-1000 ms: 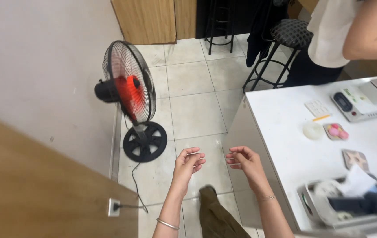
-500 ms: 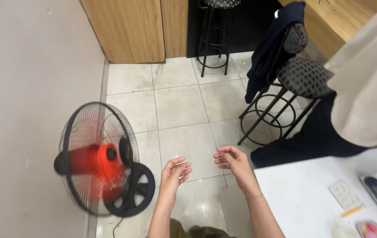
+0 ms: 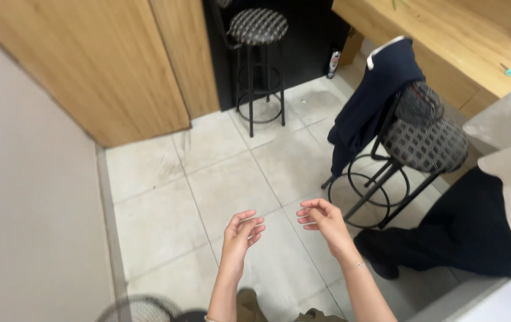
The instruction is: Moving small white and brown boxes from a shelf and stacking them on the floor near an entrance.
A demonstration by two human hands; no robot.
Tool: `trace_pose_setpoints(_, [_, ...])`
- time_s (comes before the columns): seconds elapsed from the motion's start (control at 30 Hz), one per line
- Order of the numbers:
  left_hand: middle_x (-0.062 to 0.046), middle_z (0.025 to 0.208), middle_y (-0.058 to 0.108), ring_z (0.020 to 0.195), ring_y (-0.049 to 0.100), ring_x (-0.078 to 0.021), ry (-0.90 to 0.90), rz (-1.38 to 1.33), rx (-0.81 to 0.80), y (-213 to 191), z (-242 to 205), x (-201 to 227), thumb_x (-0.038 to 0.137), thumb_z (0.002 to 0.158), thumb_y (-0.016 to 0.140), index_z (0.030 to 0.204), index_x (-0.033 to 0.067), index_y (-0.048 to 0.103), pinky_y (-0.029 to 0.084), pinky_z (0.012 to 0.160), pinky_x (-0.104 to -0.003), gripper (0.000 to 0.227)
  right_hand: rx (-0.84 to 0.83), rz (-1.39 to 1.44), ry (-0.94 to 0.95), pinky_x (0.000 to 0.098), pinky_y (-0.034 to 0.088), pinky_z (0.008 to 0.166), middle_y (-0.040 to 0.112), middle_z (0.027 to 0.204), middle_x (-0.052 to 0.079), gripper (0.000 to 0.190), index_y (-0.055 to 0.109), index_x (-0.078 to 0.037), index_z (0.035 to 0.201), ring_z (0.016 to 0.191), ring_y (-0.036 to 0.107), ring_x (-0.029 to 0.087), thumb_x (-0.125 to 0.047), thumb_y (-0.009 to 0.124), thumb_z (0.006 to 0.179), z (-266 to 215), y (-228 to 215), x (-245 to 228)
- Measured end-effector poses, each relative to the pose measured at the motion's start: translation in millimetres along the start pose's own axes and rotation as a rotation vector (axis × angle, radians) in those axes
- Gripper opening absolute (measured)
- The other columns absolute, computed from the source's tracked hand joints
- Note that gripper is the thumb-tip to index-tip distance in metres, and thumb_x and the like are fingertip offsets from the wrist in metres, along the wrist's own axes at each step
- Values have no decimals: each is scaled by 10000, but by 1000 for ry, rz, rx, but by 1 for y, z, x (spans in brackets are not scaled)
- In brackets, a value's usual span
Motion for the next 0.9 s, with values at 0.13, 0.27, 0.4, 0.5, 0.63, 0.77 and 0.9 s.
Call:
trace_pose_setpoints(0.13, [-102,1146,750,1024,707,-175,-64,71,-34,-5,84,36,188,957,554,1261,78,623,542,887,-316,331,69,63,11,331,580,796,777,993,101,241,681,-24,1115,882,736,181,-93,527,943,64,24,-32])
trace_pose_setpoints(0.27, [-116,1156,744,1025,707,-189,-93,64,-63,11,171,61,182,944,561,1276,73,614,555,893,-333,354,114,114,34,333,577,790,776,992,101,235,681,-25,1114,875,732,175,-94,536,943,137,22,-47])
trace_pose_setpoints(0.4, [-129,1169,739,1034,714,-196,-87,51,-134,39,253,83,191,940,554,1308,65,585,553,911,-345,390,149,136,36,329,577,793,774,996,93,226,678,-31,1115,874,721,165,-95,540,948,224,9,-59])
trace_pose_setpoints(0.5, [-124,1195,720,1052,698,-190,-107,76,-130,67,323,105,212,943,564,1361,102,520,536,921,-347,434,162,142,27,330,574,788,772,999,92,227,677,-36,1121,873,719,167,-89,540,948,305,-8,-77])
trace_pose_setpoints(0.63, [-127,1223,699,1060,711,-217,-97,112,-143,111,414,138,234,940,564,1400,155,401,532,934,-343,495,159,137,16,328,573,792,770,1001,93,231,679,-35,1125,875,719,171,-85,537,949,398,-28,-118])
trace_pose_setpoints(0.77, [-119,1236,699,1078,708,-211,-42,157,-222,166,489,175,254,949,561,1390,136,462,538,930,-341,468,181,129,-15,325,577,802,768,999,91,228,679,-34,1121,879,719,168,-89,533,954,470,-62,-164])
trace_pose_setpoints(0.9, [-111,1228,713,1087,708,-203,-94,229,-291,214,555,187,257,957,566,1370,113,520,541,936,-343,439,257,151,-17,323,575,807,767,999,87,227,675,-40,1118,883,718,167,-89,525,954,522,-101,-188])
Point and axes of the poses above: each hand's wrist, its own z-axis towards the middle knuckle, its own y-axis out of the palm, x = y × z, the point moved 7 cm from there along z, towards the middle knuckle
